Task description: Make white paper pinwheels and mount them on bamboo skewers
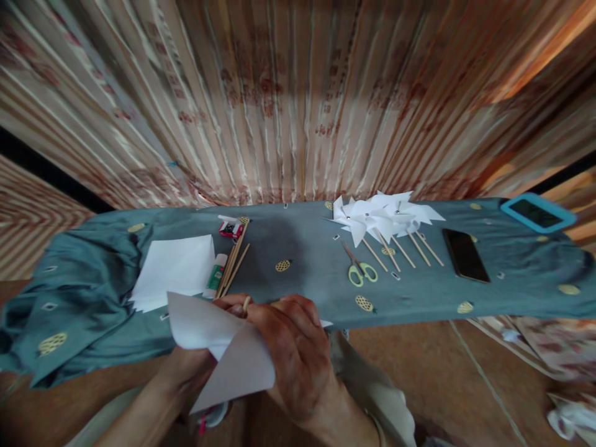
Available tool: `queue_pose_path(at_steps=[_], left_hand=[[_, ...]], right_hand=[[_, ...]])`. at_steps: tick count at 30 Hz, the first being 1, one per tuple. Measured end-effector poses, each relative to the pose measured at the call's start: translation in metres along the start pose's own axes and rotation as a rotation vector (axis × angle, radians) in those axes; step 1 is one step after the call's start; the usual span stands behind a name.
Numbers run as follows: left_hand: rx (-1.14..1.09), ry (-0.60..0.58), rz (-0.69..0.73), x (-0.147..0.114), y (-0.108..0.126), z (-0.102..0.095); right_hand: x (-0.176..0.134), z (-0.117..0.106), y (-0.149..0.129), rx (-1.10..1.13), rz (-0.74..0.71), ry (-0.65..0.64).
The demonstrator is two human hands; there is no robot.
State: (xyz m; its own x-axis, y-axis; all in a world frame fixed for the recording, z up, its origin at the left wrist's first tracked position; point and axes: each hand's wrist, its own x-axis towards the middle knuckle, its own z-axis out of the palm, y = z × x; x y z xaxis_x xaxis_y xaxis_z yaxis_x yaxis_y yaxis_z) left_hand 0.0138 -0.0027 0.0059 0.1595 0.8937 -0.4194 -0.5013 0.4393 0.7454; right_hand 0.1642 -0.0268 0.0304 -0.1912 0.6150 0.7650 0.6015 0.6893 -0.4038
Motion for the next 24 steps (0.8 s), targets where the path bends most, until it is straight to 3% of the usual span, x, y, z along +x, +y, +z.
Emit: queue_pose_path(at_steps=[9, 16, 24], left_hand=[[-0.008, -0.018, 0.046, 0.0008, -0.0019, -0.0013], [0.011, -0.163, 0.115, 0.0006, 0.0037, 0.0025], [0.008, -0.177, 0.108, -0.0010, 0.0018, -0.0041]], right_hand=[[-0.0004, 0.0088, -0.0025, 0.044, 0.046, 0.026], [0.0003, 0.0059, -0.0025, 0.017, 0.011, -0.034], [0.0012, 0.0050, -0.0012, 0.033, -0.020, -0.022]])
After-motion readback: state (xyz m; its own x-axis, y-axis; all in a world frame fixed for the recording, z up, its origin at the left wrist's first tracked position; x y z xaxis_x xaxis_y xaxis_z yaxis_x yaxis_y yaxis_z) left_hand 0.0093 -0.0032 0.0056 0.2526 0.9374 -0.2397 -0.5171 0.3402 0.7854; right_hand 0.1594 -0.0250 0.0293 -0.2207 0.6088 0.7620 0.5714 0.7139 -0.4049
